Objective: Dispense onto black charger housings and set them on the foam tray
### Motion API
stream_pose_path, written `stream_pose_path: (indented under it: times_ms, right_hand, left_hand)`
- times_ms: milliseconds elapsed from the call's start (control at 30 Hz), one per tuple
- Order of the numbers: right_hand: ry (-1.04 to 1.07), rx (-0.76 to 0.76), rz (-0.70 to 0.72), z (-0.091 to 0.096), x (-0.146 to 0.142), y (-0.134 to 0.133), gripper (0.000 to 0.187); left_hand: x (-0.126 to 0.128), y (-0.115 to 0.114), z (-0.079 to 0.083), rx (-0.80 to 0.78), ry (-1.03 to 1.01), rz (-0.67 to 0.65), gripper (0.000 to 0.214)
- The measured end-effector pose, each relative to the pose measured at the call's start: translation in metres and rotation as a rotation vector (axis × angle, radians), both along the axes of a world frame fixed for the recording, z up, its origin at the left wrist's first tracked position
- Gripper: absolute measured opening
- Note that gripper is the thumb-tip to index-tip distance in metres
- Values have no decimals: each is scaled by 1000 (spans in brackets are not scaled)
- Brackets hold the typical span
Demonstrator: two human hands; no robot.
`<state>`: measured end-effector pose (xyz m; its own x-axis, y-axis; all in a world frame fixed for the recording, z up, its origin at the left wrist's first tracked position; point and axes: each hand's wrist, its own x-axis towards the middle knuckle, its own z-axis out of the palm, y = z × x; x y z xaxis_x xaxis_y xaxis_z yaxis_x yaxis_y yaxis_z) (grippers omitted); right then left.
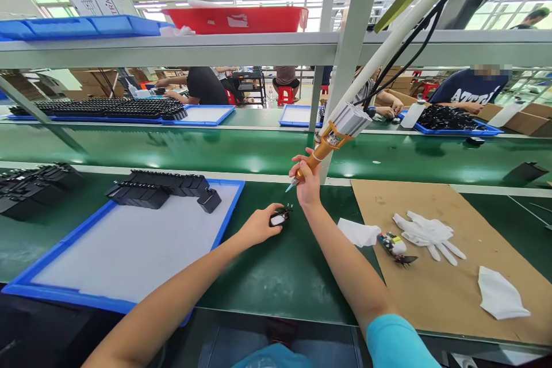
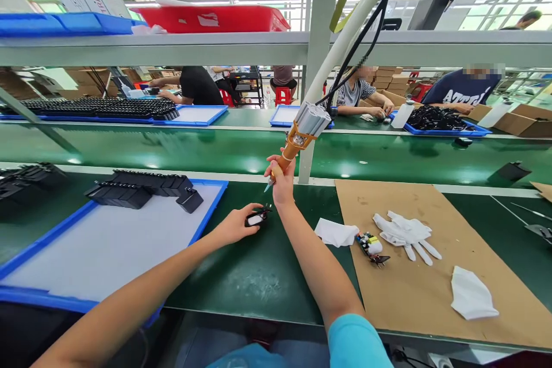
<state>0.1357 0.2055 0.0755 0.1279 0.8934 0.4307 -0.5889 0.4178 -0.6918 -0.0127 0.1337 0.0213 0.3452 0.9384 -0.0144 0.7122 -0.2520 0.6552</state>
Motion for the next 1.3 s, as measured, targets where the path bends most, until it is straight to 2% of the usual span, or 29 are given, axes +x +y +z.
stream_pose_path:
  times_ms: [100, 200, 400, 667, 967, 1133, 1300]
  right_hand:
    - [14, 8, 28, 1, -6, -7, 35]
    - [33, 9, 51, 2, -12, -17, 31]
    - [55, 0, 69, 4, -21, -31, 29]
    - [68, -4, 122, 9, -27, -45, 27]
    - [42, 5, 103, 9, -28, -49, 26]
    - [45, 13, 75, 10, -28, -48, 16]
    - [48, 21, 105, 10, -27, -48, 19]
  left_hand:
    - [-30, 0, -1, -81, -41, 44, 51]
    - [-42, 6, -9, -49, -47, 54, 51]
    - [-34, 6, -21, 61, -34, 91, 32]
    - [-30, -7, -9, 189, 32, 250, 30]
    - [-30, -15, 6, 225, -91, 288, 31]
    - [-29, -17, 8, 216, -82, 289, 31]
    - [-29, -17, 9, 212, -87, 294, 31]
